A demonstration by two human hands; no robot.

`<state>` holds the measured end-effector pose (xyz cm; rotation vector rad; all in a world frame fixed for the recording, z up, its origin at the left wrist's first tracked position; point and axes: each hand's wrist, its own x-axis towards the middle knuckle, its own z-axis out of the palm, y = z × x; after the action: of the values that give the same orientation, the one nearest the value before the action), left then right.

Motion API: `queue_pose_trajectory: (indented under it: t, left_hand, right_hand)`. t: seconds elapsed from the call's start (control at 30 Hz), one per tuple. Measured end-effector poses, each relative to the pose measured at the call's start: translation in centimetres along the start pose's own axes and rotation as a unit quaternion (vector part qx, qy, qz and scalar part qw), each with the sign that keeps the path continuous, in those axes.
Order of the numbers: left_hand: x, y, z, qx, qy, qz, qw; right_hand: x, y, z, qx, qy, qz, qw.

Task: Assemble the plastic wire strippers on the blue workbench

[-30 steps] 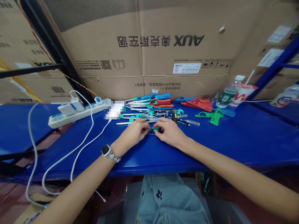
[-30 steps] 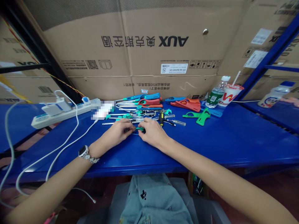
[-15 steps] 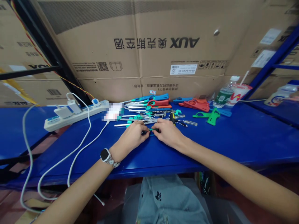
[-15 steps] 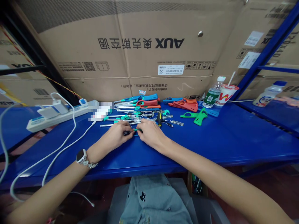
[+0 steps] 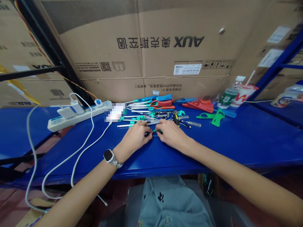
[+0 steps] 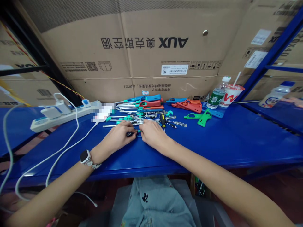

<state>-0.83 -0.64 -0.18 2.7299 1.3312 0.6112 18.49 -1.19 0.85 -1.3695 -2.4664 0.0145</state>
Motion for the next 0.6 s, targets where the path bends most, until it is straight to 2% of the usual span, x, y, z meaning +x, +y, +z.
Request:
queue_pose_trajectory:
  t: [0.17,0.27,0.37,0.47,0.6]
  left_hand:
    - [-0.2,0.7,0.0,0.002,0.011,0.013,1.0]
    - [-0.3,1.0,-0.1,-0.011,0.046,0.012,0.999]
    - [-0.3,0.7,-0.2,-0.015,0.057,0.104,0.993]
    - [-0.3,-0.1,-0.3,-0.006,0.017,0.195,0.981]
    - [-0.3,-0.8,-0.2,0.006,0.003,0.197,0.98]
  right_hand:
    - [0.0,0.4,0.2,0.02,0.004,-0.002,1.0]
    - [0.1,0.3,0.2,0.029,0.005,0.007,1.0]
    - [0.2,0.2,0.2,0.032,0.002,0.017,0.999]
    - [0.3,0.3,0.0,0.028,-0.005,0.019,0.999]
    - [0.3,0.6,-0.1,0.028,-0.005,0.026,0.999]
